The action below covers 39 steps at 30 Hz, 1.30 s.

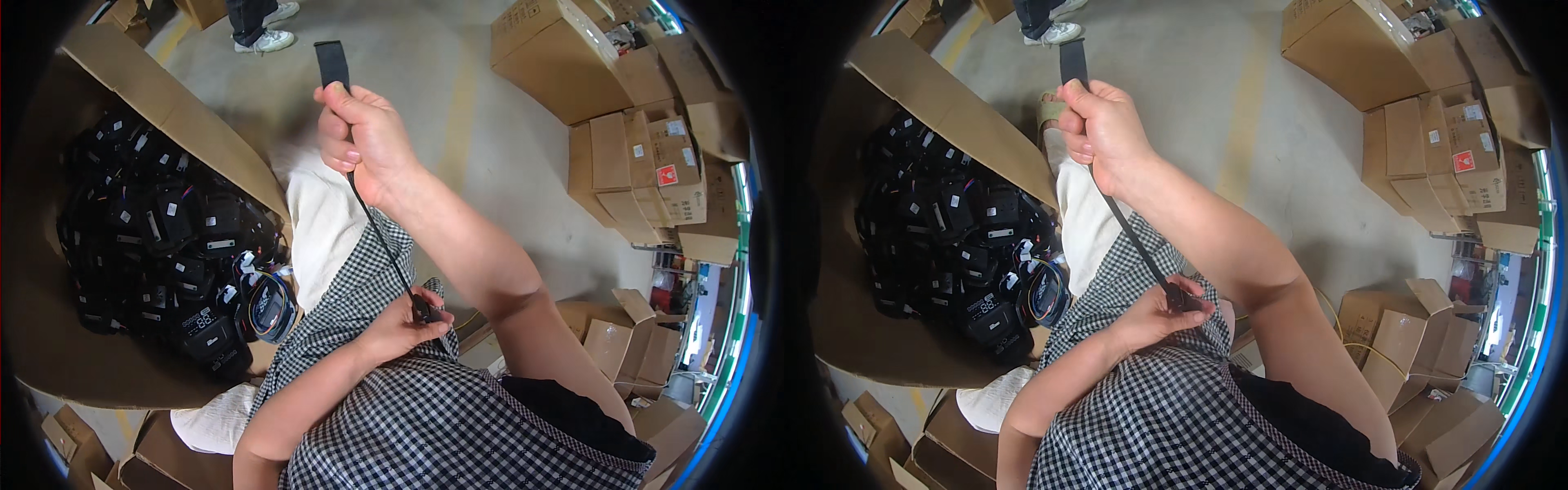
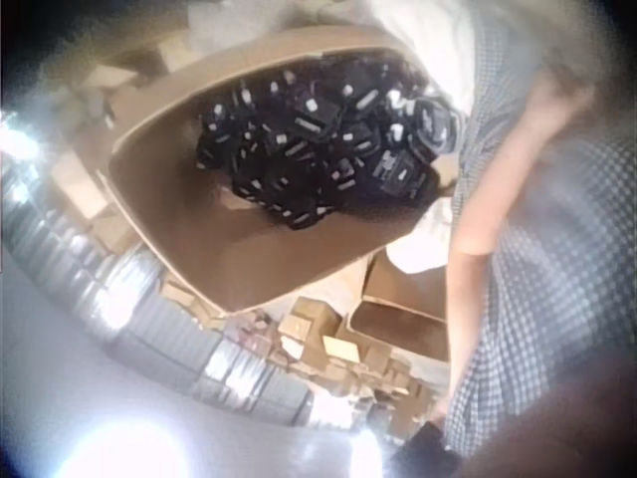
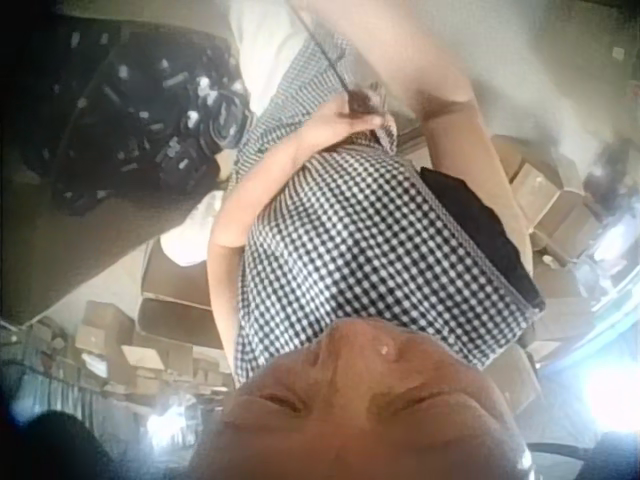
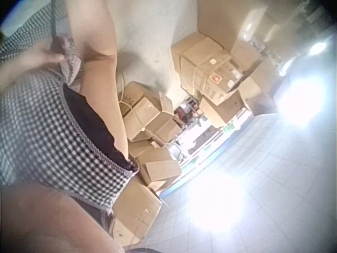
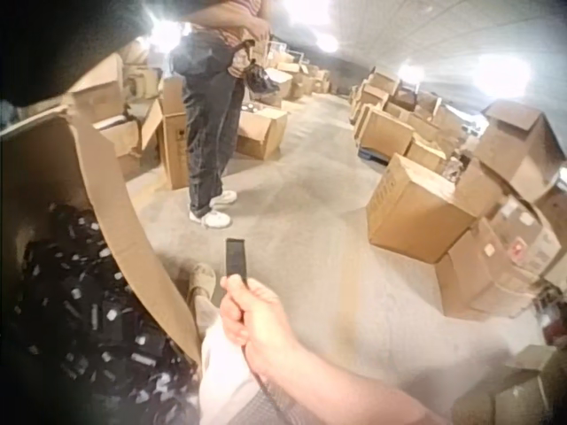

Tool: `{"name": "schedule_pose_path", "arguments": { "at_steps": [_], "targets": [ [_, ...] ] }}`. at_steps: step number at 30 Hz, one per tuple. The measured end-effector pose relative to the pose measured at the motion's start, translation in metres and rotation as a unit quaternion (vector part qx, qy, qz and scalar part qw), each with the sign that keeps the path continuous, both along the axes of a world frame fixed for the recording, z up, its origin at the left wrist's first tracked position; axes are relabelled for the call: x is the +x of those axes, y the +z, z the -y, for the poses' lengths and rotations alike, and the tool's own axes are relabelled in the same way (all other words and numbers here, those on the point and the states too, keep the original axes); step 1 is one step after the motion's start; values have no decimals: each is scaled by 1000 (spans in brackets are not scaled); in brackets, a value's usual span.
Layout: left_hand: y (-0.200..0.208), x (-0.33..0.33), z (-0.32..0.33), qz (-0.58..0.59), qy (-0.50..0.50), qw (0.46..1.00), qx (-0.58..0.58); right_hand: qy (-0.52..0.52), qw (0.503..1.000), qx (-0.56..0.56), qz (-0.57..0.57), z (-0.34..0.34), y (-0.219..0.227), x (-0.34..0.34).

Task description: The person fastens the buckle of an apron strap around their waist and then connects plastic wire harness plugs on electronic display meters inside a cardboard box by hand.

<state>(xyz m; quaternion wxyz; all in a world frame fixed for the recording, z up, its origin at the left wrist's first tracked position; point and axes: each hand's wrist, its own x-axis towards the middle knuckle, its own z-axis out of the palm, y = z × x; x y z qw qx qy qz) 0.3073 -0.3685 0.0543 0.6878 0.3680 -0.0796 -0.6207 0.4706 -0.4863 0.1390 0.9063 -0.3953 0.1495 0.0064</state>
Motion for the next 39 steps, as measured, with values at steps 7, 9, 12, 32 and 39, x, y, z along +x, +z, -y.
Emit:
{"name": "schedule_pose_path", "arguments": {
  "at_steps": [7,9,12,32,39],
  "targets": [
    [1,9,-18,-57,-45,995,-61,73,997,-16,-16,-8,-7,5],
    [2,9,-20,-61,-46,995,-62,83,996,-22,-25,-11,-12,7],
    [2,10,-23,-71,-46,994,-63,90,995,-34,-25,-17,-25,10],
    [9,-2,-24,6,222,973,64,261,925,-172,-215,34,-75,-218],
    [14,13,-32,25,97,995,-4,267,956,13,-123,23,-87,-262]
  ]
}}
